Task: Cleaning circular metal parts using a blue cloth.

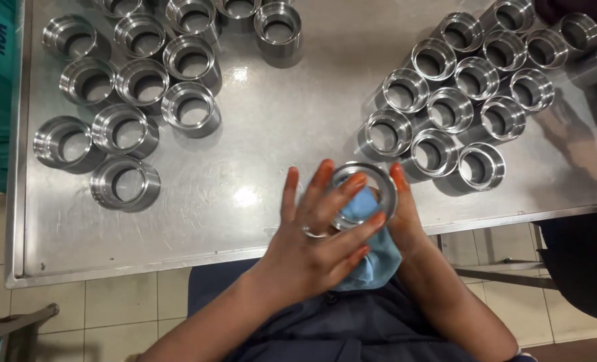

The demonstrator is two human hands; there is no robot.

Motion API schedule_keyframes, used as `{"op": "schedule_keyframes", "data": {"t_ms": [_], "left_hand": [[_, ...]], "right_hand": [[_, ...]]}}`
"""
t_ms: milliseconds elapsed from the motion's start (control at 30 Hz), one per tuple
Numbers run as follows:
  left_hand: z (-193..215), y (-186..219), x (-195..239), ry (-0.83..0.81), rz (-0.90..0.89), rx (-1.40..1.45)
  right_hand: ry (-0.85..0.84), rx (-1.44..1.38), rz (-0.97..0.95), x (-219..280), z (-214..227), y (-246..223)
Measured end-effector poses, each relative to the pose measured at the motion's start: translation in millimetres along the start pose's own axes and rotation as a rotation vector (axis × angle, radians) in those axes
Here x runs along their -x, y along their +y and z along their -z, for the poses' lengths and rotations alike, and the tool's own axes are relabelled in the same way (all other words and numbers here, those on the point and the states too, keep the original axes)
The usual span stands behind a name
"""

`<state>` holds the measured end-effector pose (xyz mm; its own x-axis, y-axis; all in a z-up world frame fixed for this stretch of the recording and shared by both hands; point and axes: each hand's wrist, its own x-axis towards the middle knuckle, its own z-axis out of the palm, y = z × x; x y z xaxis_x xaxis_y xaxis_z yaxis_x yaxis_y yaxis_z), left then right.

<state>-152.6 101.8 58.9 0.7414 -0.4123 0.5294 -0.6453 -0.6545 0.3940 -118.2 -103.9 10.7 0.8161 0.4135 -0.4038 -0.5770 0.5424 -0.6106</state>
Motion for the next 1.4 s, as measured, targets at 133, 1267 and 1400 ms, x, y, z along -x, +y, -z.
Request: {"op": "schedule_keyframes", "data": {"t_ms": [133, 1267, 1400], "left_hand": [[5, -9, -7, 0.071, 0.189, 0.665], [8, 9, -7, -0.039, 0.307, 0.548], [3, 5, -3, -0.038, 0.286, 0.603]], "right_hand": [[-0.220, 0.456, 0.274, 8, -35, -25], [0.107, 1.270, 0.731, -6, -44, -3], [0.102, 0.523, -0.038, -11, -29, 4]]}}
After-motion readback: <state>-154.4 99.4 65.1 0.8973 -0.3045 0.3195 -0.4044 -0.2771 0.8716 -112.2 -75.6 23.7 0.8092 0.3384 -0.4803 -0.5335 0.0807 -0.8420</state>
